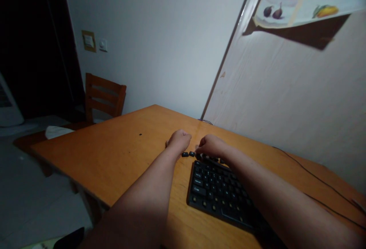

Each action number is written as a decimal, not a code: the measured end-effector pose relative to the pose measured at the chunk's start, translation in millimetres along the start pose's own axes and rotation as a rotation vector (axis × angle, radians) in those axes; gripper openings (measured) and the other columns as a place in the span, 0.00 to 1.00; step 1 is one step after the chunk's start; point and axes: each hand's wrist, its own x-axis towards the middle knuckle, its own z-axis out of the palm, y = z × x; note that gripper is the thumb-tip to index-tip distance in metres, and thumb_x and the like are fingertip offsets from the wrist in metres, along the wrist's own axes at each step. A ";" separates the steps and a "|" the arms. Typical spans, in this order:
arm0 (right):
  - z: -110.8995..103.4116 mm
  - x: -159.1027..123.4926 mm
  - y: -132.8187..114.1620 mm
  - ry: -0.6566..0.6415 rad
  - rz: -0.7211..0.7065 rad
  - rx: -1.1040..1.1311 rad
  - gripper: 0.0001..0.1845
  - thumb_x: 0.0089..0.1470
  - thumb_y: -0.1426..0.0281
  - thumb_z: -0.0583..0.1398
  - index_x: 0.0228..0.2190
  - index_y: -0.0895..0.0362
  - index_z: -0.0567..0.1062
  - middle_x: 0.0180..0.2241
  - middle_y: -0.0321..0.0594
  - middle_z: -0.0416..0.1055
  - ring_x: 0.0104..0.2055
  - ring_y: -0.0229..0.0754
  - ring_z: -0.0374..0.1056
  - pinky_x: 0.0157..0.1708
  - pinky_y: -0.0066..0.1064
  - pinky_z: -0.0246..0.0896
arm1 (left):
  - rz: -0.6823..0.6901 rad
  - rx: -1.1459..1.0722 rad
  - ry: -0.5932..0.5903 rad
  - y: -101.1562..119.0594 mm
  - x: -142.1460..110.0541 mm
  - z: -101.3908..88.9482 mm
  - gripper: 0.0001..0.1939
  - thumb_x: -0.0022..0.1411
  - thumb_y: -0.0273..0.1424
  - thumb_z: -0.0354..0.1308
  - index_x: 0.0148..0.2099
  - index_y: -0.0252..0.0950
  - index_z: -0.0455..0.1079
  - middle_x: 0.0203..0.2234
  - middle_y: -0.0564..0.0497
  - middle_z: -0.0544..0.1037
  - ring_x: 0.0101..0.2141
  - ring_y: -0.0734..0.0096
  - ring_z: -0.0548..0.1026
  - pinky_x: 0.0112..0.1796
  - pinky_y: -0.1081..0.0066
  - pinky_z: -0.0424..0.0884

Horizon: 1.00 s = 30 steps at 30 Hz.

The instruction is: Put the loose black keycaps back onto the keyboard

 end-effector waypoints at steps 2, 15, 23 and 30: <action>2.4 2.0 1.6 -0.001 -0.006 0.011 0.07 0.49 0.64 0.68 0.26 0.55 0.83 0.25 0.42 0.78 0.26 0.42 0.72 0.27 0.30 0.59 | -0.016 0.047 0.008 1.6 -1.4 0.1 0.06 0.55 0.35 0.58 0.27 0.40 0.70 0.20 0.51 0.73 0.23 0.65 0.67 0.29 0.66 0.55; 10.3 8.5 17.2 0.325 -0.235 0.217 0.11 0.61 0.65 0.60 0.36 0.57 0.81 0.34 0.40 0.80 0.35 0.41 0.73 0.33 0.28 0.60 | 0.133 -0.209 -0.152 15.5 -7.9 -1.0 0.07 0.57 0.33 0.58 0.28 0.36 0.71 0.23 0.50 0.74 0.27 0.69 0.70 0.29 0.71 0.63; 12.1 -17.9 13.9 0.462 -0.397 0.269 0.12 0.57 0.74 0.60 0.41 0.56 0.81 0.40 0.41 0.81 0.42 0.43 0.74 0.43 0.31 0.63 | 0.078 -0.592 -0.326 25.7 -17.5 -3.0 0.02 0.53 0.26 0.60 0.32 0.33 0.74 0.24 0.51 0.75 0.26 0.77 0.70 0.30 0.75 0.65; 13.0 -21.2 25.3 0.517 -0.394 0.291 0.12 0.57 0.74 0.61 0.43 0.57 0.80 0.37 0.42 0.80 0.38 0.42 0.74 0.38 0.31 0.65 | 0.000 -0.702 -0.459 27.7 -22.3 -5.2 0.09 0.52 0.20 0.60 0.38 0.32 0.73 0.26 0.50 0.77 0.26 0.77 0.73 0.31 0.76 0.67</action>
